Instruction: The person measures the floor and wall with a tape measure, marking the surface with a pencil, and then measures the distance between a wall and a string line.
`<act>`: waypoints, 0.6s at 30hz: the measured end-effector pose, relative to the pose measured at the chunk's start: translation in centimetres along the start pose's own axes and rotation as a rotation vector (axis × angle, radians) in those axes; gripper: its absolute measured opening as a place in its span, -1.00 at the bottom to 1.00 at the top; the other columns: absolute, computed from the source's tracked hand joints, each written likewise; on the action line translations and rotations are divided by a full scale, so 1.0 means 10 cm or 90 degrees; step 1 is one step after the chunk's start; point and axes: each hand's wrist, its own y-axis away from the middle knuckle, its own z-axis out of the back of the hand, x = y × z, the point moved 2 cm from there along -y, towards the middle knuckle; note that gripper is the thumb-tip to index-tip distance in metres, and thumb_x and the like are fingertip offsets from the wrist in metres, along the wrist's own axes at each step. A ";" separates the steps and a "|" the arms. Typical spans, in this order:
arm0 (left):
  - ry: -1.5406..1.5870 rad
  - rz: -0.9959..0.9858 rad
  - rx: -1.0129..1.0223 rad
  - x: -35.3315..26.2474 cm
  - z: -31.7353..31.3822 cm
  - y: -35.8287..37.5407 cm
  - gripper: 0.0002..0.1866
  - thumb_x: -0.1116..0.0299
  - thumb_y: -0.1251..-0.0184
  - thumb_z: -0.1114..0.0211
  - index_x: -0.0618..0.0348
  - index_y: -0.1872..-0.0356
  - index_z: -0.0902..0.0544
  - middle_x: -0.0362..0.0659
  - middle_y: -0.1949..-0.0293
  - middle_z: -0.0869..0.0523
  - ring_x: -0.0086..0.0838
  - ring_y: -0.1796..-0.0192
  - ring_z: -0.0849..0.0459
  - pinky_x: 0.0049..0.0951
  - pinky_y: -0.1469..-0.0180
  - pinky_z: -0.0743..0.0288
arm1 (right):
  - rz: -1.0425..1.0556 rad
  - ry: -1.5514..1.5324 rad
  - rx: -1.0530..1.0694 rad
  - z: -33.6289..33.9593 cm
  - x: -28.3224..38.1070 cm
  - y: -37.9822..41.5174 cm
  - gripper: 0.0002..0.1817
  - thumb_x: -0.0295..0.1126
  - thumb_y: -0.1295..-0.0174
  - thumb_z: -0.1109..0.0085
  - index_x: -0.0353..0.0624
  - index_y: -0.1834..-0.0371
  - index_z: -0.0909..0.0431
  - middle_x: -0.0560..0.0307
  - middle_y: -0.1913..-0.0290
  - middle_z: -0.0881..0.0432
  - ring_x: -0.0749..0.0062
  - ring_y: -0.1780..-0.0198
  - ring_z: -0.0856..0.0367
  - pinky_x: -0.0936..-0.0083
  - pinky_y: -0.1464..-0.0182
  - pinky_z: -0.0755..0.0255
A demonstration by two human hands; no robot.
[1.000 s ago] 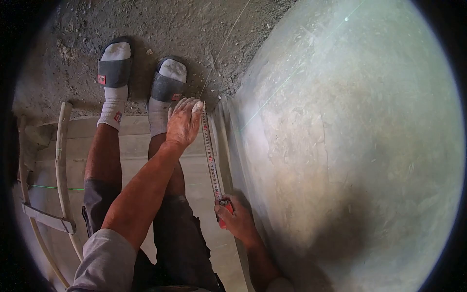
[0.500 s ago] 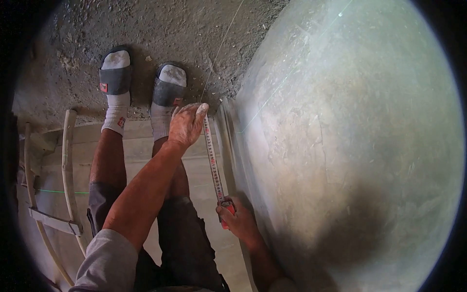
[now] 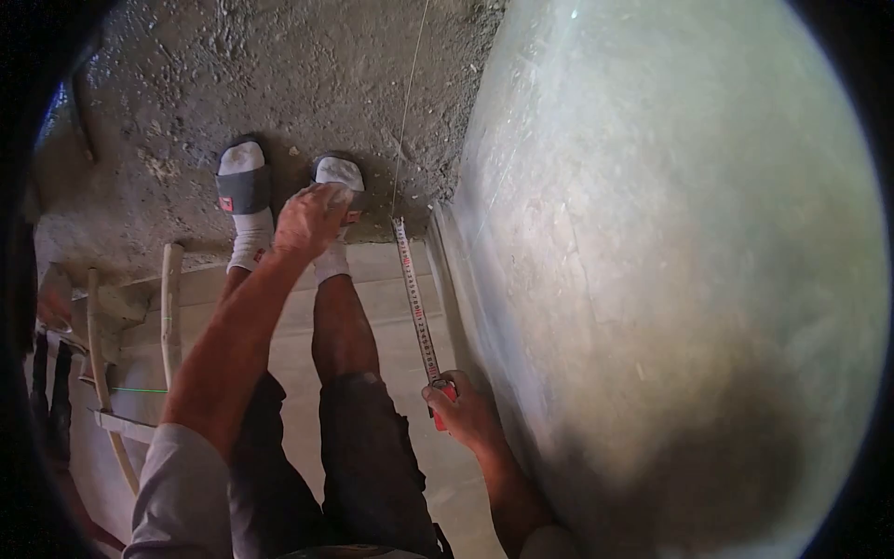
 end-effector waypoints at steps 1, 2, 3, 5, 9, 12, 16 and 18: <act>-0.009 -0.004 -0.004 0.03 0.15 -0.01 -0.66 0.11 -0.32 -0.17 0.15 0.13 -0.67 0.06 0.15 -0.71 -0.04 0.04 -0.67 -0.09 -0.08 -0.49 | 0.008 -0.016 -0.011 -0.01 -0.05 -0.01 -0.45 -0.01 -0.21 -0.20 -0.27 -0.06 -0.46 0.14 0.34 -0.60 0.50 0.38 -0.58 0.52 0.35 -0.47; -0.058 -0.009 0.027 0.05 0.30 -0.03 -0.68 0.11 -0.32 -0.17 0.13 0.14 -0.67 0.04 0.14 -0.71 -0.04 0.04 -0.67 -0.09 -0.07 -0.50 | 0.019 -0.032 -0.022 -0.01 -0.06 -0.01 -0.47 -0.02 -0.20 -0.21 -0.24 -0.04 -0.47 0.21 0.35 -0.57 0.58 0.42 -0.55 0.56 0.49 -0.45; -0.109 -0.014 0.058 0.06 0.48 -0.05 -0.69 0.12 -0.31 -0.18 0.11 0.15 -0.67 0.03 0.13 -0.71 -0.04 0.04 -0.67 -0.10 -0.07 -0.51 | 0.033 -0.036 -0.019 -0.01 -0.03 0.00 -0.47 -0.02 -0.20 -0.21 -0.24 -0.04 -0.47 0.21 0.35 -0.57 0.58 0.42 -0.55 0.56 0.49 -0.45; -0.158 -0.041 0.024 -0.03 0.86 -0.07 -0.71 0.12 -0.31 -0.17 0.07 0.16 -0.68 0.00 0.11 -0.70 -0.04 0.05 -0.67 -0.10 -0.04 -0.53 | -0.003 -0.001 -0.042 0.02 0.03 0.09 -0.47 0.00 -0.20 -0.19 -0.23 -0.01 -0.48 0.21 0.37 -0.58 0.56 0.44 -0.56 0.53 0.50 -0.46; -0.191 -0.065 0.031 -0.46 1.65 -0.09 -0.71 0.12 -0.32 -0.16 0.04 0.14 -0.68 -0.01 0.08 -0.70 -0.10 0.00 -0.67 -0.13 -0.04 -0.54 | -0.004 -0.014 -0.044 0.10 0.09 0.35 -0.48 0.00 -0.20 -0.19 -0.22 0.00 -0.48 0.17 0.37 -0.60 0.52 0.42 -0.59 0.48 0.51 -0.49; -0.230 -0.111 0.053 -0.83 1.85 -0.11 -0.71 0.11 -0.31 -0.18 0.01 0.12 -0.69 -0.03 0.05 -0.70 -0.14 -0.03 -0.67 -0.16 -0.06 -0.56 | 0.040 -0.051 -0.098 0.08 0.16 0.61 -0.50 -0.01 -0.19 -0.20 -0.21 0.01 -0.48 0.14 0.35 -0.61 0.50 0.42 -0.60 0.48 0.50 -0.50; -0.218 -0.256 0.130 -1.62 1.94 0.15 -0.68 0.08 -0.30 -0.22 0.00 0.06 -0.68 -0.04 0.03 -0.70 -0.14 -0.02 -0.68 -0.17 -0.08 -0.55 | 0.088 -0.192 -0.106 -0.04 0.53 0.97 -0.53 -0.04 -0.21 -0.19 -0.20 0.01 -0.49 0.14 0.33 -0.60 0.49 0.39 -0.60 0.47 0.50 -0.50; -0.165 -0.230 0.232 -1.85 2.04 0.28 -0.66 0.07 -0.33 -0.20 0.02 0.03 -0.68 -0.01 0.04 -0.69 -0.09 -0.01 -0.66 -0.13 -0.08 -0.53 | 0.218 -0.287 -0.089 -0.34 0.60 1.07 -0.54 -0.03 -0.24 -0.16 -0.16 -0.02 -0.49 0.14 0.27 -0.60 0.48 0.33 -0.62 0.48 0.50 -0.52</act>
